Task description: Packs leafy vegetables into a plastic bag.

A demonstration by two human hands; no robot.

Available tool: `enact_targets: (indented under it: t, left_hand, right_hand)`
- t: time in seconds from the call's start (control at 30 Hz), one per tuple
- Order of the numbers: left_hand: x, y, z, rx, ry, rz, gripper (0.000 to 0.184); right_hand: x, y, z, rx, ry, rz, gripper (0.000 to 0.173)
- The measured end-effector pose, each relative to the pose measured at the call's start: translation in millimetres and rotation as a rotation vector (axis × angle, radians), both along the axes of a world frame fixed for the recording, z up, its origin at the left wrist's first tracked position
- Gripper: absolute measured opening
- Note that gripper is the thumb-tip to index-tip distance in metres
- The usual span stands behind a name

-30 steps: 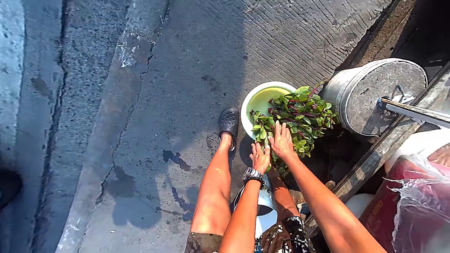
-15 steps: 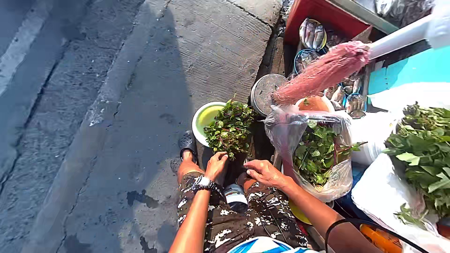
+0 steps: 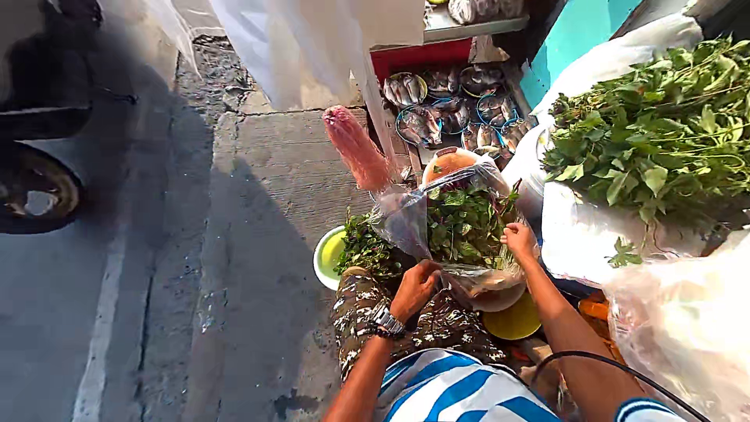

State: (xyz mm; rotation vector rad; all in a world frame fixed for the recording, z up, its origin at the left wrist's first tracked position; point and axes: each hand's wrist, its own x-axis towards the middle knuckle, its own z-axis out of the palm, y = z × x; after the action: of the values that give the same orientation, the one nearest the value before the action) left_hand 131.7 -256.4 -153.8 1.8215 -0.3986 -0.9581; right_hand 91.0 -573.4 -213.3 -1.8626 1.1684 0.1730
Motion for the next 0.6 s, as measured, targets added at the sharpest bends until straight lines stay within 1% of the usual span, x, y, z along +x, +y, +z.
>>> enact_targets:
  t: [0.03,0.1,0.13,0.2,0.23,0.27,0.3,0.33,0.43,0.47,0.5,0.6]
  left_hand:
    - [-3,-7,7,-0.027,-0.002,-0.030,0.031]
    - [-11,-11,13,-0.074,-0.001,-0.061,0.031]
    - [-15,-9,15,-0.078,0.008,-0.064,0.030]
    - [-24,-1,15,-0.059,0.025,-0.052,0.030]
    - [-27,4,13,-0.041,0.031,-0.038,0.030]
    - [-30,12,11,-0.018,0.040,-0.022,0.030]
    - [-33,19,9,0.007,0.060,-0.005,0.030]
    - [-35,26,8,0.030,0.085,0.012,0.030]
    - [-36,40,6,0.046,0.142,0.072,0.028]
    - [-33,40,7,0.039,0.161,0.098,0.027]
    - [-29,38,9,0.023,0.186,0.125,0.027]
    - [-11,15,16,-0.084,0.170,0.234,0.027]
  right_hand:
    - [12,-4,3,-0.098,-0.019,-0.042,0.035]
    - [32,-13,-2,-0.221,0.070,-0.024,0.044]
    - [41,-16,-10,-0.225,0.129,-0.010,0.054]
    - [53,-19,-28,-0.149,0.175,-0.021,0.082]
    - [57,-20,-37,-0.104,0.162,-0.051,0.090]
    - [61,-18,-43,-0.048,0.137,-0.088,0.094]
    - [63,-15,-45,-0.003,0.118,-0.107,0.092]
    - [63,-13,-47,0.025,0.103,-0.095,0.085]
    - [55,-8,-45,0.056,0.043,-0.006,0.045]
    - [51,-7,-38,0.056,0.003,0.021,0.039]
    - [45,-4,-29,0.046,-0.049,0.052,0.037]
    - [29,15,6,0.015,-0.208,0.158,0.045]
